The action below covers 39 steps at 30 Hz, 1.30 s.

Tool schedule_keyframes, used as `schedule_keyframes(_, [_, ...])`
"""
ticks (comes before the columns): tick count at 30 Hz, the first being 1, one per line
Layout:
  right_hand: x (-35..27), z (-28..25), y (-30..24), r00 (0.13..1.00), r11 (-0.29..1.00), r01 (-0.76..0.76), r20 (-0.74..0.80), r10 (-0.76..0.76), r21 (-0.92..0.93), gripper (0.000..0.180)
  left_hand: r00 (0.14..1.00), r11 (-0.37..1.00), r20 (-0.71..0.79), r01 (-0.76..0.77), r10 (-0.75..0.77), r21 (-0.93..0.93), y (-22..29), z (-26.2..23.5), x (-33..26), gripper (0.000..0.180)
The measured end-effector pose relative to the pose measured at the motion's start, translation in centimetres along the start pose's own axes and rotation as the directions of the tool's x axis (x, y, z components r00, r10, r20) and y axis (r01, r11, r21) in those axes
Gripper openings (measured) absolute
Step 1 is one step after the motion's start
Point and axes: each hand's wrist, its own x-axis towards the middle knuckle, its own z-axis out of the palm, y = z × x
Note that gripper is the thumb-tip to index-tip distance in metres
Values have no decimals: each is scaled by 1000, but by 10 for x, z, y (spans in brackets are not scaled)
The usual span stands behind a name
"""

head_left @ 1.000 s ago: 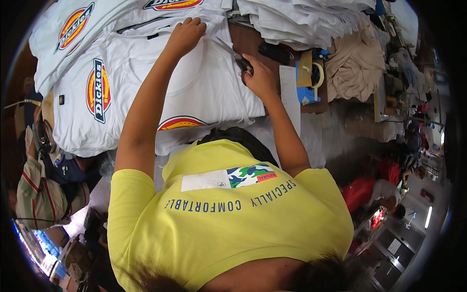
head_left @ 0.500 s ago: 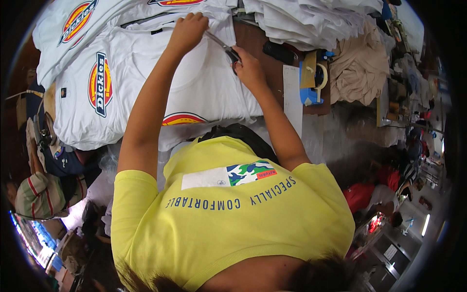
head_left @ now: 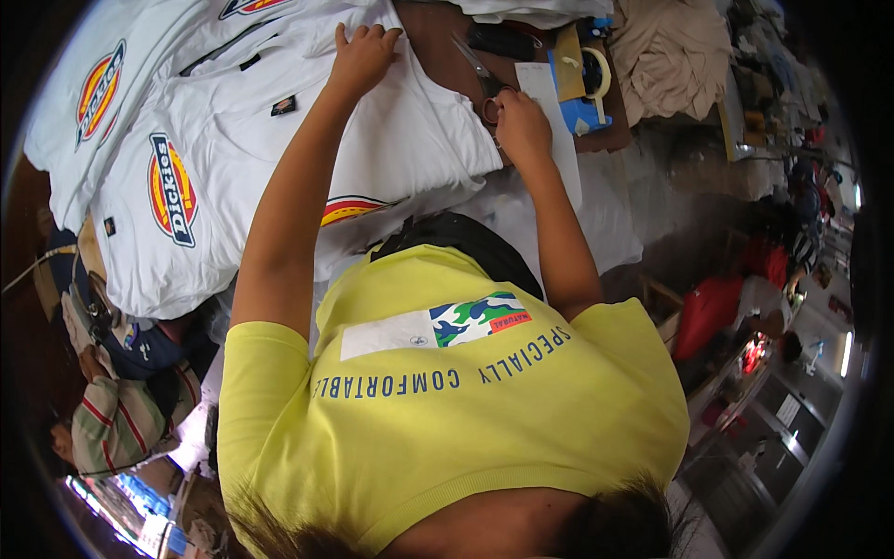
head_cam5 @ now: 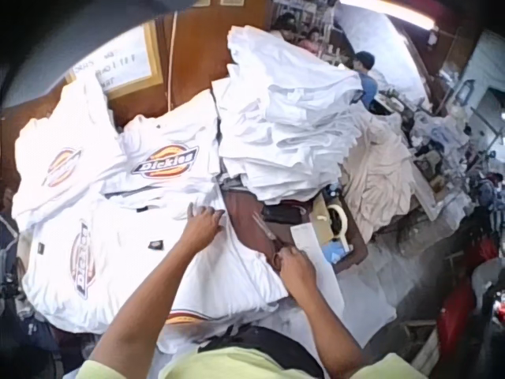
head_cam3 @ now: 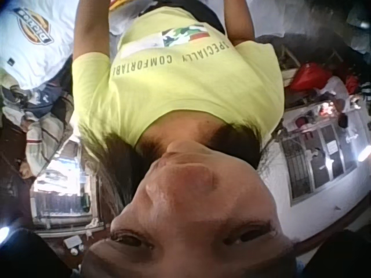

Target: The person trims excess white material from the inside necklines of white t-shirts using shears and folds the garments.

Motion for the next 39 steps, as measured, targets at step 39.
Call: schedule_keyframes(39, [-207,88,-33,927,808,-166,-189,323,565,18,911,349,228,349,-344,-870,-95,-62,-189,24])
